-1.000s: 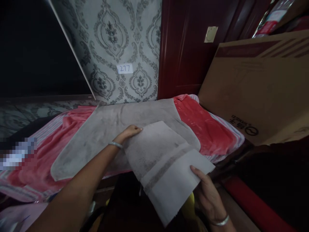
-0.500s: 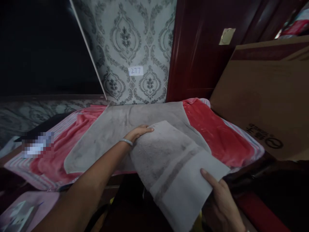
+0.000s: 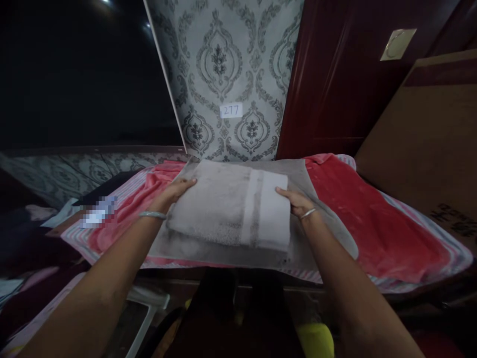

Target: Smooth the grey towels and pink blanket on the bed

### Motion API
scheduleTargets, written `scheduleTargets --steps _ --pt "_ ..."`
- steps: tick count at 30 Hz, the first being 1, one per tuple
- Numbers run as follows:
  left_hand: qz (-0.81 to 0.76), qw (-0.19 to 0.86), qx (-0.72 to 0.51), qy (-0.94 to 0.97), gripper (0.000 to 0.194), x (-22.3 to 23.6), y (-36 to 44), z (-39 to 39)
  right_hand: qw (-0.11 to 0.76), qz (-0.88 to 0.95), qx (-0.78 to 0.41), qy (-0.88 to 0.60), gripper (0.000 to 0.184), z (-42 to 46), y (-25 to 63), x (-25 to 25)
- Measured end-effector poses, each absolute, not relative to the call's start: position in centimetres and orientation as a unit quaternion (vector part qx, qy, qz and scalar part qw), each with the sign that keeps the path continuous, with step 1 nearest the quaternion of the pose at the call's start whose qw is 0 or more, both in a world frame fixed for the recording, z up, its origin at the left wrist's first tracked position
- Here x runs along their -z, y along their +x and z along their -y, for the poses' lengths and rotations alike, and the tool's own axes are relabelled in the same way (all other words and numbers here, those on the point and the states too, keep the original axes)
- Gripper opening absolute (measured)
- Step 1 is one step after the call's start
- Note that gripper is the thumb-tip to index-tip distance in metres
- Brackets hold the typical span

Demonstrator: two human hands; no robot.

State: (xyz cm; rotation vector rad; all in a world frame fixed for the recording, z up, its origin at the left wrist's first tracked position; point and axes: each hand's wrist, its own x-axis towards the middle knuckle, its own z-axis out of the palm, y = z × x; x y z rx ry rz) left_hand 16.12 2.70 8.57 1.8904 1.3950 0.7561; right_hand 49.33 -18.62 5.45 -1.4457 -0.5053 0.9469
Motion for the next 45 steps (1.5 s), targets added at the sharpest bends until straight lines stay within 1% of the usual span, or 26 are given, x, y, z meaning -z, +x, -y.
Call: scheduleTargets --steps 2,4,6,8,10,12,13,15,16,19,21,23,26,29,33,37,40,42,45 --pt "-0.578 0.308 -0.237 0.718 0.041 -6.0 15.8 -2.4 0.576 0.210 -0.411 -0.674 0.018 16.8 48.8 -2.5" --pt "-0.610 0.282 -0.190 0.716 0.041 -3.8 15.9 -2.4 0.558 0.205 -0.391 -0.703 0.018 15.9 48.3 0.1" --pt "-0.624 0.255 -0.158 0.721 0.042 -2.6 16.0 -2.6 0.554 0.207 -0.360 -0.722 0.016 15.7 48.6 1.7" --pt "-0.625 0.234 -0.141 0.731 0.044 -2.7 15.9 -3.1 0.546 0.216 -0.326 -0.741 0.014 15.8 49.4 2.2" --pt "-0.621 0.208 -0.147 0.741 0.047 -3.5 16.0 -3.4 0.542 0.226 -0.282 -0.759 0.024 15.6 50.0 1.7" --pt "-0.595 0.143 -0.166 0.773 0.052 -4.2 16.5 -3.4 0.526 0.289 -0.176 -0.780 0.041 14.6 49.4 0.6" --pt "-0.571 0.100 -0.170 0.797 0.055 -4.3 17.1 -3.1 0.503 0.346 -0.110 -0.784 0.049 13.8 48.3 0.0" --pt "-0.510 0.028 -0.143 0.848 0.061 -3.9 18.5 -2.4 0.418 0.488 0.006 -0.766 0.056 11.5 44.6 -0.8" --pt "-0.485 0.011 -0.115 0.867 0.063 -3.4 19.3 -1.9 0.365 0.553 0.021 -0.749 0.058 10.3 42.3 -1.1" --pt "-0.456 0.007 -0.054 0.889 0.065 -1.4 20.9 -0.8 0.221 0.650 0.001 -0.727 0.060 7.1 35.9 -0.8" --pt "-0.456 0.002 -0.049 0.889 0.064 -0.2 21.2 -0.5 0.159 0.664 -0.030 -0.730 0.060 6.0 33.3 -0.1" --pt "-0.452 -0.002 -0.053 0.891 0.064 0.4 21.0 -0.6 0.131 0.666 -0.050 -0.732 0.061 5.6 32.6 0.5" --pt "-0.443 -0.001 -0.061 0.894 0.063 0.5 20.6 -0.9 0.118 0.675 -0.066 -0.725 0.062 5.6 33.7 0.8" --pt "-0.446 0.005 -0.071 0.892 0.064 0.4 20.7 -0.9 0.141 0.682 -0.057 -0.716 0.061 6.2 36.1 0.9" --pt "-0.456 0.013 -0.078 0.886 0.064 0.5 20.9 -0.8 0.225 0.610 0.010 -0.760 0.056 8.5 39.6 1.9" --pt "-0.459 0.018 -0.075 0.885 0.064 -0.2 20.9 -0.7 0.257 0.571 0.005 -0.780 0.054 10.1 41.2 3.5" --pt "-0.462 0.045 -0.056 0.884 0.066 -1.1 21.4 0.5 0.322 0.559 0.001 -0.764 0.053 10.1 41.5 4.3" --pt "-0.399 0.076 -0.058 0.912 0.069 -1.2 22.5 2.0 0.385 0.549 -0.013 -0.742 0.054 9.8 41.8 4.7" --pt "-0.209 0.123 -0.066 0.968 0.070 -0.4 24.7 4.4 0.481 0.523 -0.046 -0.702 0.064 9.7 42.5 5.1"
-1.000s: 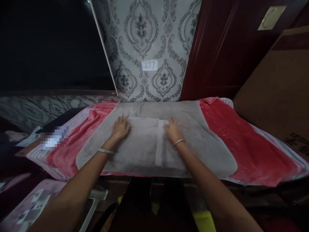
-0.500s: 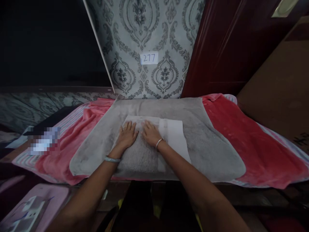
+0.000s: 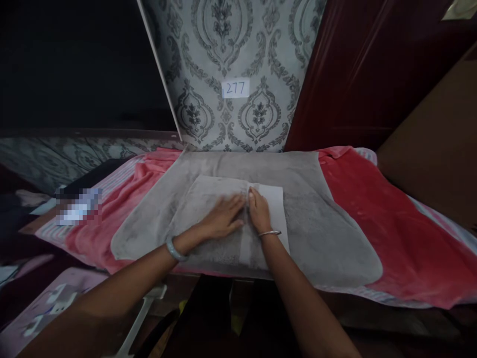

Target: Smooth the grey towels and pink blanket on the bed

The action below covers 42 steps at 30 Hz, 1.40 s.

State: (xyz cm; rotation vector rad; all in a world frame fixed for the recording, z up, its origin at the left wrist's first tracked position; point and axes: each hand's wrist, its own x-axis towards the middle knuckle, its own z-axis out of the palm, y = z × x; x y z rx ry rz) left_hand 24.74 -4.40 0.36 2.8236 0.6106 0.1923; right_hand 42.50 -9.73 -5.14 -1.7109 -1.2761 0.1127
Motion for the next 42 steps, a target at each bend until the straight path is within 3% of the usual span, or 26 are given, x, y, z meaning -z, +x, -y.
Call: scheduleTargets --steps 4,12,16,18,23,28,36,42 --pt "-0.155 0.134 -0.060 0.977 0.067 1.0 26.0 4.1 0.525 0.506 -0.063 -0.682 0.078 9.8 42.9 5.6" --pt "-0.408 0.051 -0.040 0.911 0.063 -0.9 19.2 -4.2 0.504 0.514 -0.041 -0.693 0.079 9.7 42.3 5.3" --pt "-0.475 0.023 -0.014 0.880 0.058 -3.2 19.9 -5.4 0.542 0.492 -0.060 -0.679 0.083 9.5 42.2 5.4" --pt "-0.461 0.010 -0.033 0.887 0.057 -4.2 22.6 -4.7 0.585 0.457 -0.068 -0.667 0.084 9.4 42.2 5.4" --pt "-0.248 0.062 -0.053 0.965 0.059 -2.6 30.6 -1.3 0.664 0.388 -0.070 -0.635 0.079 9.2 42.4 5.6" --pt "-0.273 0.038 -0.060 0.959 0.065 0.1 31.8 -1.3 0.659 0.395 -0.057 -0.638 0.081 8.9 42.6 6.3" --pt "-0.460 0.032 -0.051 0.886 0.060 -2.6 20.9 -6.5 0.601 0.431 -0.012 -0.673 0.082 8.7 42.8 6.2" --pt "-0.479 0.012 -0.097 0.872 0.063 -4.0 20.1 -0.5 0.584 0.435 -0.005 -0.685 0.081 8.3 43.3 5.9"
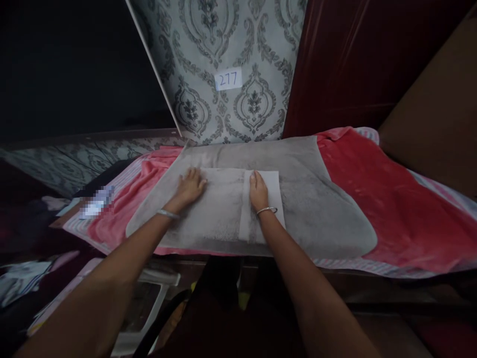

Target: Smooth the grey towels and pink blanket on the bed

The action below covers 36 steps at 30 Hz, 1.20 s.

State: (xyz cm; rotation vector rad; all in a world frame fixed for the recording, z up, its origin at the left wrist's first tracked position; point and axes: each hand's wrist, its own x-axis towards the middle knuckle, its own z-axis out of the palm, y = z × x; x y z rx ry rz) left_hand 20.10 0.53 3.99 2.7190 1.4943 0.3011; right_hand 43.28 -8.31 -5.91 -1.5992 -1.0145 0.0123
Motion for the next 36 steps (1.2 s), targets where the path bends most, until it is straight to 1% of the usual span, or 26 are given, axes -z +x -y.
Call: scheduleTargets --steps 2,5,7,8,11,14,18,20,22,24,28,30,33,36 --pt "-0.419 0.023 -0.098 0.902 0.062 -3.1 21.8 4.3 0.577 0.436 -0.006 -0.691 0.081 8.3 43.5 5.8" --pt "-0.271 0.035 -0.099 0.957 0.065 -0.5 23.8 11.5 0.567 0.443 -0.004 -0.694 0.084 8.4 43.9 5.9" --pt "-0.226 0.018 -0.095 0.969 0.070 1.3 23.8 14.5 0.566 0.447 -0.003 -0.693 0.084 8.4 44.0 5.9" --pt "-0.229 0.004 -0.097 0.969 0.073 2.0 23.4 15.1 0.567 0.447 -0.003 -0.692 0.083 8.5 44.0 5.9" --pt "-0.303 -0.034 -0.111 0.946 0.079 3.0 20.4 14.1 0.567 0.449 -0.010 -0.690 0.081 8.6 43.9 5.8" --pt "-0.397 -0.053 -0.105 0.910 0.073 2.7 16.0 11.2 0.553 0.451 -0.027 -0.699 0.077 8.7 43.5 5.3" --pt "-0.468 -0.054 -0.093 0.877 0.063 1.0 11.2 8.7 0.533 0.443 -0.048 -0.719 0.067 8.9 43.1 4.2" --pt "-0.486 -0.053 -0.085 0.868 0.058 -0.3 10.6 8.1 0.531 0.437 -0.049 -0.724 0.061 9.0 43.2 3.6" --pt "-0.485 -0.061 -0.091 0.867 0.055 -1.8 11.8 7.5 0.529 0.431 -0.047 -0.729 0.055 9.2 43.4 2.8" --pt "-0.448 -0.055 -0.099 0.887 0.055 -3.2 14.7 6.8 0.487 0.451 -0.031 -0.747 0.050 9.7 43.2 2.1" --pt "-0.330 0.024 -0.063 0.942 0.061 -4.2 23.3 4.9 0.300 0.531 0.048 -0.791 0.051 11.7 41.7 1.6" --pt "-0.305 0.052 -0.041 0.950 0.061 -3.7 26.9 3.9 0.237 0.545 0.059 -0.802 0.051 12.7 40.7 1.9" --pt "-0.288 0.060 -0.028 0.955 0.060 -2.1 29.6 2.3 0.190 0.546 0.054 -0.814 0.052 13.5 40.0 2.5" --pt "-0.296 0.043 -0.041 0.953 0.062 -0.9 29.1 0.1 0.176 0.548 0.058 -0.816 0.053 13.5 39.9 2.8"
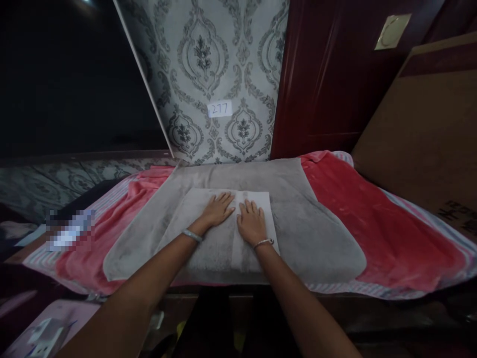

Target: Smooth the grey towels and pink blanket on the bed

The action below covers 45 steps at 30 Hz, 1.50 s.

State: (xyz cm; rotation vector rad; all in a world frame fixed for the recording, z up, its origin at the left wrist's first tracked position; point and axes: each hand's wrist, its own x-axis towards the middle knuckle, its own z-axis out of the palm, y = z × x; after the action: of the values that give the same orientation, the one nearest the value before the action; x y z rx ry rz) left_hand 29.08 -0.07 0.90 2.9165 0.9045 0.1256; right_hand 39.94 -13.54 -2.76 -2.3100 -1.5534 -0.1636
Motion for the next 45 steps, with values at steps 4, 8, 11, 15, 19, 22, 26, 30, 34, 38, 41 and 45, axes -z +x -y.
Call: scheduleTargets --steps 4,8,11,15,19,22,26,30,34,38,41,45 --pt "-0.373 0.031 -0.059 0.926 0.061 -0.9 25.8 -4.2 0.178 0.551 0.052 -0.814 0.053 13.5 40.1 2.7" --pt "-0.432 0.060 -0.066 0.897 0.057 -1.7 21.8 -7.7 0.183 0.548 0.044 -0.815 0.053 13.5 40.1 2.6" --pt "-0.468 0.069 -0.055 0.879 0.056 -2.9 19.9 -8.5 0.185 0.546 0.039 -0.816 0.053 13.5 40.1 2.6" --pt "-0.505 0.022 -0.093 0.858 0.062 -4.8 20.3 -5.8 0.197 0.544 0.046 -0.814 0.052 13.4 40.3 2.8" --pt "-0.375 -0.010 -0.105 0.921 0.065 -3.3 21.8 1.8 0.208 0.540 0.045 -0.814 0.051 13.5 40.5 3.0" --pt "-0.268 0.002 -0.066 0.961 0.067 -0.4 21.4 6.9 0.210 0.542 0.039 -0.813 0.052 13.5 40.6 3.2" --pt "-0.336 -0.003 -0.057 0.940 0.070 1.3 18.9 7.6 0.222 0.544 0.039 -0.808 0.052 13.4 40.9 3.4" --pt "-0.437 -0.005 -0.081 0.896 0.067 1.1 15.1 4.6 0.230 0.544 0.041 -0.806 0.052 13.4 41.1 3.6" --pt "-0.510 0.064 -0.204 0.833 0.064 2.4 11.0 4.5 0.233 0.544 0.037 -0.806 0.053 13.5 41.0 3.5" --pt "-0.509 0.180 -0.425 0.726 0.072 4.8 9.3 9.0 0.243 0.544 0.028 -0.803 0.052 13.2 41.1 3.1" --pt "-0.505 0.317 -0.548 0.587 0.071 5.7 9.4 13.2 0.235 0.537 -0.001 -0.810 0.051 13.3 41.4 2.6" --pt "-0.491 0.560 -0.566 0.353 0.040 5.6 9.7 16.0 0.221 0.592 -0.033 -0.774 0.059 16.0 40.6 2.5"
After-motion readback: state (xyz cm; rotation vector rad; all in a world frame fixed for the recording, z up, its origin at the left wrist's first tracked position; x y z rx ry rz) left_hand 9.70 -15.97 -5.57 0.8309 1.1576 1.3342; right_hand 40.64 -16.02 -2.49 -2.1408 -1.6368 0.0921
